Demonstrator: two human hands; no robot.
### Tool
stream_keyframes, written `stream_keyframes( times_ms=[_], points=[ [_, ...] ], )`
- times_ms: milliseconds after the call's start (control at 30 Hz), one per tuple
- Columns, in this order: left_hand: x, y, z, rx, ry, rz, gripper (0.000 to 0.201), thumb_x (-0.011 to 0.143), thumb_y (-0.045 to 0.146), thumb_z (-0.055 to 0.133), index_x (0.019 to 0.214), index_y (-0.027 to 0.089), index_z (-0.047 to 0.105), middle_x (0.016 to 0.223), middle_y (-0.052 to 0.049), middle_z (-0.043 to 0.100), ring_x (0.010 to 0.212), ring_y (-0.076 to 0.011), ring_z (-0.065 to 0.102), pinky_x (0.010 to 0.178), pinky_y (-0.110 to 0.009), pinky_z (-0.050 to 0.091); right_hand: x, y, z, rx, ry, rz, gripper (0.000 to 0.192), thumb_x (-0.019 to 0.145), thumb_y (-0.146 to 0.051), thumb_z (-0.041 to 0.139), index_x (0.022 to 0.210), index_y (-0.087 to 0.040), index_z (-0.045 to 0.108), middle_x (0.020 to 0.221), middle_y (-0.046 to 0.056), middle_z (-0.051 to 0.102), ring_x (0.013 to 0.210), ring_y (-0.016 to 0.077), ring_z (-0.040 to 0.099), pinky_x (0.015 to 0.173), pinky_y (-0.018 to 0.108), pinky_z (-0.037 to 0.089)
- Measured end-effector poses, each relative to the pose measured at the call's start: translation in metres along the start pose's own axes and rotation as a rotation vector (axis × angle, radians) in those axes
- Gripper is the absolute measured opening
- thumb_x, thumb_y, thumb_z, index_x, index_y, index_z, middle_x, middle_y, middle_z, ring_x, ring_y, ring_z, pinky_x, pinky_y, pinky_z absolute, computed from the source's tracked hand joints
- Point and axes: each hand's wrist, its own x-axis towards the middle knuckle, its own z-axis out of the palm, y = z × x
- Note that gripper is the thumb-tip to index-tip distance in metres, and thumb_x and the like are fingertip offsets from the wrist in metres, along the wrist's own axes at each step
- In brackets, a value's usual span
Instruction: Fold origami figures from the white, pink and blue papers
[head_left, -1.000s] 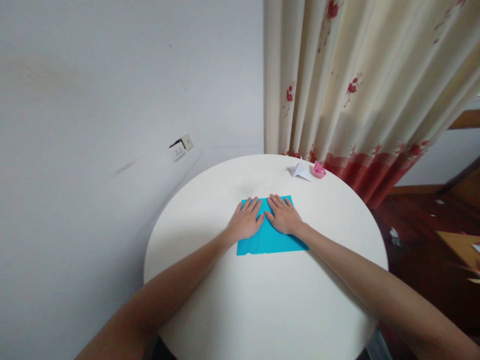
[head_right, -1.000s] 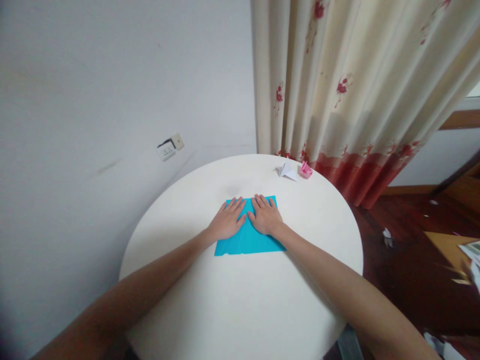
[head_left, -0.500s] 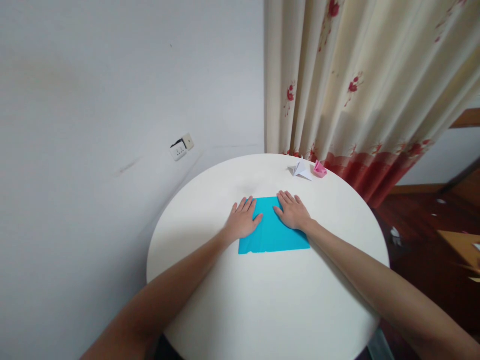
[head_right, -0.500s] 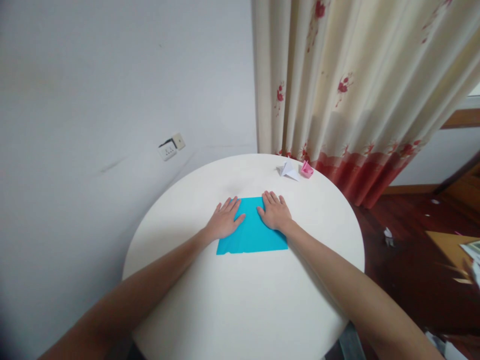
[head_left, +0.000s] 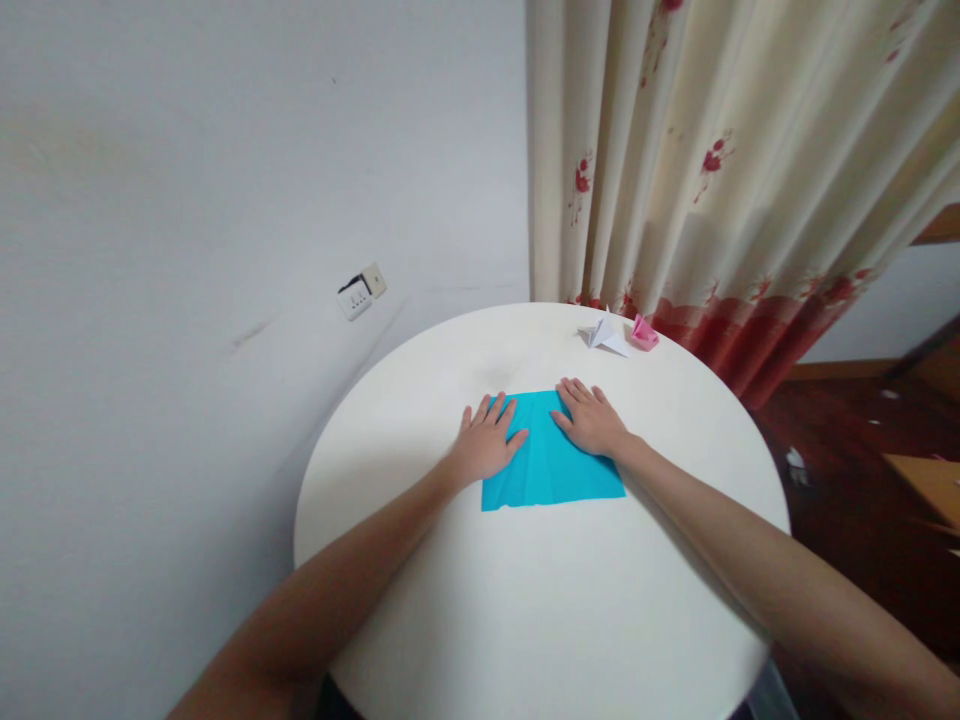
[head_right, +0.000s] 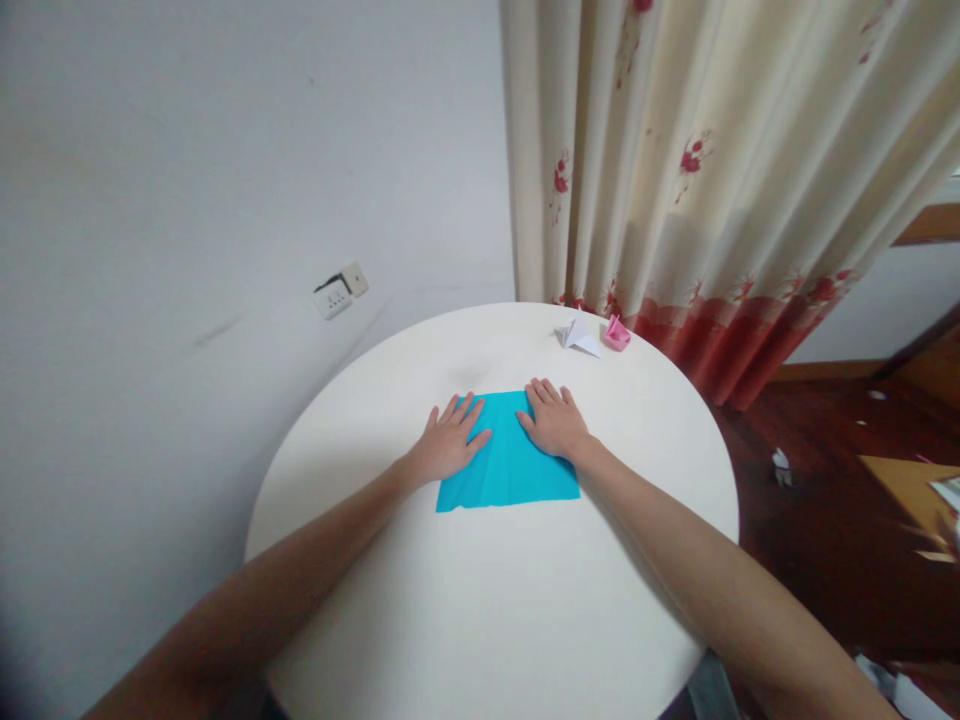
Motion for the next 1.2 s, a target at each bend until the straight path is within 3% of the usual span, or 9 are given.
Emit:
stream_keyframes(
  times_ms=[100, 267, 433, 567, 700, 800, 867, 1000, 1200],
  points=[
    [0.0, 0.004, -0.003, 0.043, 0.05, 0.055, 0.063, 0.099, 0.053, 0.029, 0.151, 0.018, 0.034, 0.159, -0.012, 0.027, 0.148, -0.0355, 0.02, 0.115, -0.065, 0.014, 0.0, 0.001, 0.0, 0.017, 0.004, -0.002, 0.067, 0.1, -0.052, 0.027, 0.154, -0.013, 0.027, 0.161, 0.01, 0.023, 0.149, 0.0267, 0.018, 0.12, 0.05, 0.014],
    [0.002, 0.01, -0.012, 0.053, 0.106, 0.178, 0.054, 0.099, 0.039, 0.034, 0.146, 0.012, 0.042, 0.155, -0.014, 0.037, 0.145, -0.0304, 0.03, 0.119, -0.051, 0.02, 0.001, 0.001, -0.001, 0.064, 0.033, -0.005, 0.063, 0.099, -0.049, 0.035, 0.153, -0.016, 0.031, 0.161, 0.013, 0.025, 0.149, 0.0288, 0.02, 0.118, 0.052, 0.017],
    [0.002, 0.014, -0.016, -0.011, 0.095, 0.279, 0.057, 0.1, 0.049, 0.032, 0.144, 0.015, 0.046, 0.154, -0.012, 0.039, 0.145, -0.0284, 0.03, 0.12, -0.051, 0.021, 0.002, 0.003, -0.011, 0.135, 0.165, 0.058, 0.06, 0.095, -0.043, 0.048, 0.146, -0.013, 0.041, 0.154, 0.017, 0.037, 0.143, 0.0295, 0.032, 0.115, 0.044, 0.028],
    [0.002, 0.015, -0.017, -0.056, 0.089, 0.325, 0.056, 0.1, 0.05, 0.034, 0.143, 0.017, 0.048, 0.154, -0.01, 0.04, 0.145, -0.0261, 0.032, 0.121, -0.048, 0.021, 0.0, 0.015, -0.029, 0.188, 0.266, 0.249, 0.048, 0.093, -0.037, 0.048, 0.134, -0.012, 0.053, 0.13, 0.019, 0.06, 0.118, 0.0287, 0.057, 0.1, 0.037, 0.043],
    [0.002, 0.015, -0.018, -0.093, 0.072, 0.332, 0.053, 0.099, 0.05, 0.037, 0.139, 0.02, 0.053, 0.151, -0.007, 0.044, 0.143, -0.0254, 0.035, 0.12, -0.046, 0.024, -0.005, 0.035, -0.044, 0.256, 0.117, 0.448, 0.039, 0.09, -0.047, 0.051, 0.1, -0.014, 0.069, 0.096, 0.018, 0.072, 0.086, 0.0284, 0.067, 0.073, 0.035, 0.048],
    [0.001, 0.015, -0.018, -0.108, 0.063, 0.334, 0.051, 0.098, 0.051, 0.039, 0.135, 0.023, 0.057, 0.148, -0.006, 0.048, 0.141, -0.0261, 0.038, 0.119, -0.047, 0.026, -0.008, 0.045, -0.048, 0.368, -0.026, 0.435, 0.045, 0.086, -0.053, 0.057, 0.065, -0.015, 0.067, 0.068, 0.014, 0.069, 0.064, 0.0228, 0.064, 0.059, 0.03, 0.043],
    [0.001, 0.014, -0.018, -0.108, 0.057, 0.334, 0.051, 0.097, 0.052, 0.04, 0.134, 0.023, 0.059, 0.146, -0.006, 0.051, 0.14, -0.0267, 0.041, 0.118, -0.047, 0.028, -0.01, 0.047, -0.048, 0.45, -0.084, 0.389, 0.045, 0.082, -0.052, 0.063, 0.055, -0.016, 0.062, 0.054, 0.008, 0.062, 0.053, 0.0175, 0.057, 0.053, 0.028, 0.038],
    [0.002, 0.014, -0.017, -0.117, 0.05, 0.337, 0.049, 0.097, 0.052, 0.04, 0.131, 0.024, 0.061, 0.144, -0.006, 0.053, 0.138, -0.0273, 0.043, 0.117, -0.048, 0.029, -0.013, 0.043, -0.049, 0.572, -0.142, 0.274, 0.033, 0.073, -0.036, 0.069, 0.05, -0.017, 0.058, 0.045, -0.001, 0.049, 0.047, 0.0113, 0.044, 0.048, 0.026, 0.03],
    [0.005, 0.013, -0.013, -0.14, 0.05, 0.378, 0.045, 0.1, 0.045, 0.037, 0.133, 0.024, 0.059, 0.145, -0.006, 0.053, 0.14, -0.0247, 0.04, 0.117, -0.045, 0.03, -0.011, 0.047, -0.053, 0.702, -0.088, 0.278, 0.015, 0.07, -0.022, 0.06, 0.056, -0.017, 0.058, 0.049, -0.003, 0.048, 0.051, 0.0104, 0.043, 0.049, 0.023, 0.031]
  ],
)
